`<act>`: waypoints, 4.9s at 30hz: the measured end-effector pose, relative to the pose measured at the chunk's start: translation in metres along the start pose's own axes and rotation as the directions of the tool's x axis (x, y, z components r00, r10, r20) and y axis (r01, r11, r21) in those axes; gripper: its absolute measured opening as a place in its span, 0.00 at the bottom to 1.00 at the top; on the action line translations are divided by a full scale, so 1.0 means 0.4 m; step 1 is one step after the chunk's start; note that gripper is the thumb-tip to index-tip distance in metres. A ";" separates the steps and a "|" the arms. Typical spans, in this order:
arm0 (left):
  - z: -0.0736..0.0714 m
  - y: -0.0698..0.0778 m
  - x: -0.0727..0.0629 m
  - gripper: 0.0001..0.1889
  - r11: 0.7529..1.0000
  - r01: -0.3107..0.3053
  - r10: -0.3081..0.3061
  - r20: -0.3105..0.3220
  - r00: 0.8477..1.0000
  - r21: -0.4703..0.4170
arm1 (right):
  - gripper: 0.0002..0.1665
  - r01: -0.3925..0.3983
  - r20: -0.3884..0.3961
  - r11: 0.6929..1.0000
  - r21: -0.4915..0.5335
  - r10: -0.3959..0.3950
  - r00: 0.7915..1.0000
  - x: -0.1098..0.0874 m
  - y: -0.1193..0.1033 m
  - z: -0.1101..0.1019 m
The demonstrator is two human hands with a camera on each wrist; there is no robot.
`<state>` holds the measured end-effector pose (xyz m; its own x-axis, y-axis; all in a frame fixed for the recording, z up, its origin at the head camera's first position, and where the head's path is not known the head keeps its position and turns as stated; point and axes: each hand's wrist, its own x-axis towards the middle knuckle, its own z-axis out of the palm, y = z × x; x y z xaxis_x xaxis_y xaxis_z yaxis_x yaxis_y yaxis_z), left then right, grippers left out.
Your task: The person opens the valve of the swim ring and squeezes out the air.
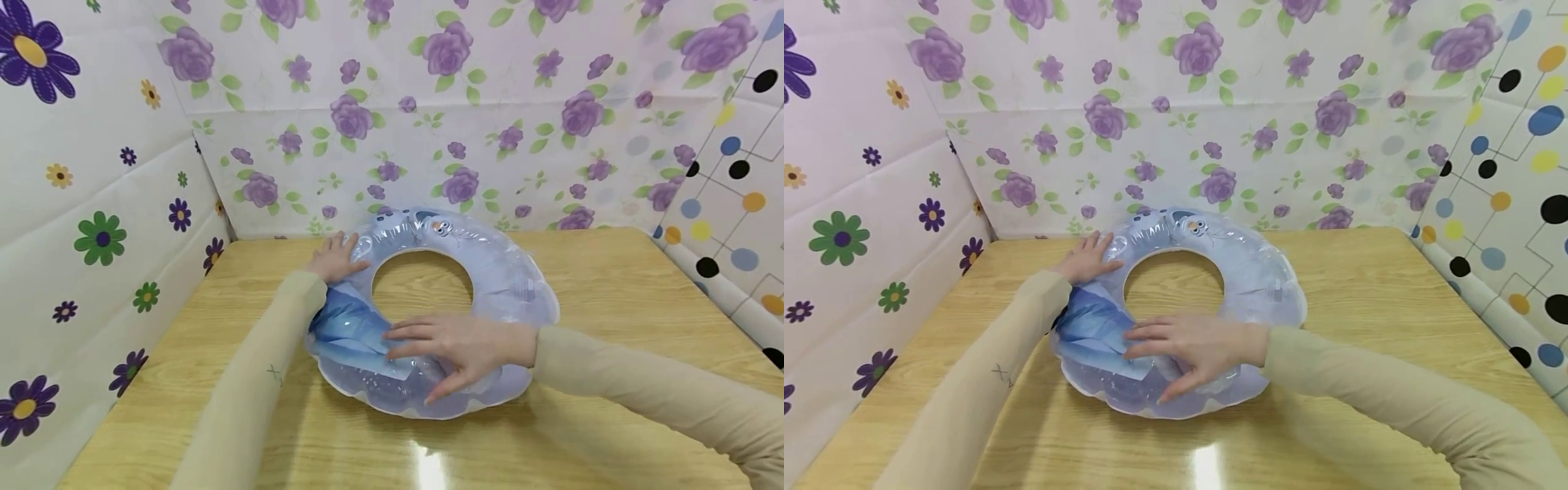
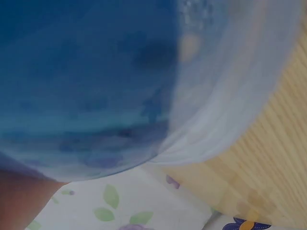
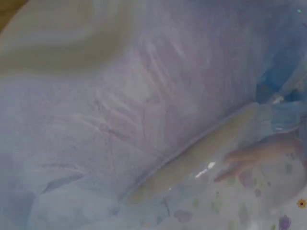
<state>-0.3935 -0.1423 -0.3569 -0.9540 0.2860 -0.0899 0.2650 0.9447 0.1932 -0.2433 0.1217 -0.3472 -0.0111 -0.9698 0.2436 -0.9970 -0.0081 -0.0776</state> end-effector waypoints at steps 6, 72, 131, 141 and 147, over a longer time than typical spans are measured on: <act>0.023 0.001 0.010 0.41 1.000 -0.010 0.010 0.009 1.000 0.002 | 0.46 0.005 0.069 1.000 -0.021 -0.004 0.998 -0.014 -0.003 0.047; 0.100 -0.003 -0.007 0.44 0.996 -0.062 0.077 -0.307 0.948 0.060 | 0.44 0.077 -0.089 0.992 -0.099 -0.086 0.992 -0.035 0.056 0.142; 0.123 -0.003 0.004 0.43 0.996 -0.034 0.063 -0.376 0.924 0.083 | 0.42 0.106 -0.144 0.981 -0.160 -0.130 0.981 -0.037 0.078 0.167; 0.123 -0.001 0.003 0.43 0.994 -0.034 0.070 -0.380 0.923 0.099 | 0.43 0.110 -0.143 0.975 -0.192 -0.138 0.980 -0.036 0.079 0.168; 0.121 0.002 0.001 0.43 0.994 -0.024 0.061 -0.372 0.926 0.103 | 0.42 0.120 -0.157 0.970 -0.209 -0.154 0.976 -0.034 0.083 0.170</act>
<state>-0.3870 -0.1338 -0.4040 -0.9194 0.2628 0.2925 0.3011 0.9490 0.0936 -0.2709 0.1182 -0.4187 0.1311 -0.9066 0.4010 -0.9850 -0.0733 0.1564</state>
